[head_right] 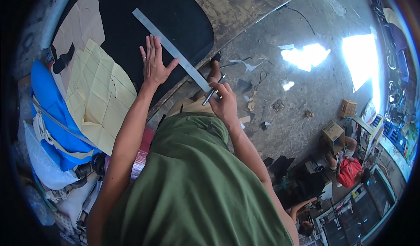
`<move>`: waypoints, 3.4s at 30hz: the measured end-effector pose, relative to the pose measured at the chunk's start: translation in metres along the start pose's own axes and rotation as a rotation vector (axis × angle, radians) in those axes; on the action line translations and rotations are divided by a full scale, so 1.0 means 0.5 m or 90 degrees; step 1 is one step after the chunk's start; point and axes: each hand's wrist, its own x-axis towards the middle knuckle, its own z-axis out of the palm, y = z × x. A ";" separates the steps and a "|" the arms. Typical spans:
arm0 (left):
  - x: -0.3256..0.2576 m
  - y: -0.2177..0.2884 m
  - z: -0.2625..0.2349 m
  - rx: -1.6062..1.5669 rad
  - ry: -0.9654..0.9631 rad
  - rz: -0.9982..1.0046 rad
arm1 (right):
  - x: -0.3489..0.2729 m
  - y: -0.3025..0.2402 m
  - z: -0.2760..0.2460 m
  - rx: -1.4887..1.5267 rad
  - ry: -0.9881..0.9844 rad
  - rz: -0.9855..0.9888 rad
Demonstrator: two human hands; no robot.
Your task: Trace a pattern onto black fabric using chalk and cut the fabric using a utility knife and scissors.
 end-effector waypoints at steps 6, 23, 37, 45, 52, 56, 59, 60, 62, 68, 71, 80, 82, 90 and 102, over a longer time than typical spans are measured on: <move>0.004 0.004 -0.005 -0.011 0.009 -0.001 | 0.002 0.000 0.003 0.002 -0.001 0.002; 0.005 0.007 -0.006 -0.019 0.019 -0.010 | 0.003 -0.007 -0.005 -0.081 0.017 -0.056; 0.003 0.007 -0.006 -0.038 0.025 -0.013 | 0.311 -0.143 0.068 0.197 -0.100 -0.029; 0.001 0.006 -0.007 -0.054 0.022 -0.025 | 0.347 -0.167 0.081 0.053 -0.217 -0.066; 0.001 0.007 -0.008 -0.024 0.005 -0.028 | 0.274 -0.118 0.012 -0.108 -0.241 -0.198; 0.001 0.007 -0.005 -0.023 0.014 -0.022 | 0.180 -0.104 -0.059 -0.136 -0.279 -0.103; -0.001 0.004 -0.006 -0.018 0.030 -0.019 | 0.119 -0.110 -0.069 0.013 -0.060 -0.022; -0.007 0.005 -0.005 -0.024 0.020 -0.023 | 0.096 -0.092 -0.056 0.032 0.005 -0.021; -0.009 0.008 -0.006 -0.035 0.002 -0.027 | 0.030 -0.015 -0.039 -0.035 -0.028 0.031; 0.025 0.015 -0.038 -0.072 -0.046 -0.066 | -0.010 -0.034 -0.027 -0.130 -0.081 0.012; 0.099 -0.027 -0.053 -0.095 -0.011 -0.073 | 0.040 -0.076 -0.012 -0.123 -0.049 -0.020; 0.321 -0.210 0.008 -0.023 0.042 -0.057 | 0.276 -0.103 0.058 -0.196 0.033 -0.148; 0.338 -0.228 0.017 -0.009 0.024 -0.067 | 0.307 -0.087 0.069 -0.240 0.055 -0.228; 0.351 -0.225 0.027 0.008 0.033 -0.058 | 0.325 -0.061 0.078 -0.211 0.033 -0.238; 0.347 -0.233 0.031 0.014 0.044 -0.056 | 0.323 -0.064 0.087 -0.202 0.006 -0.234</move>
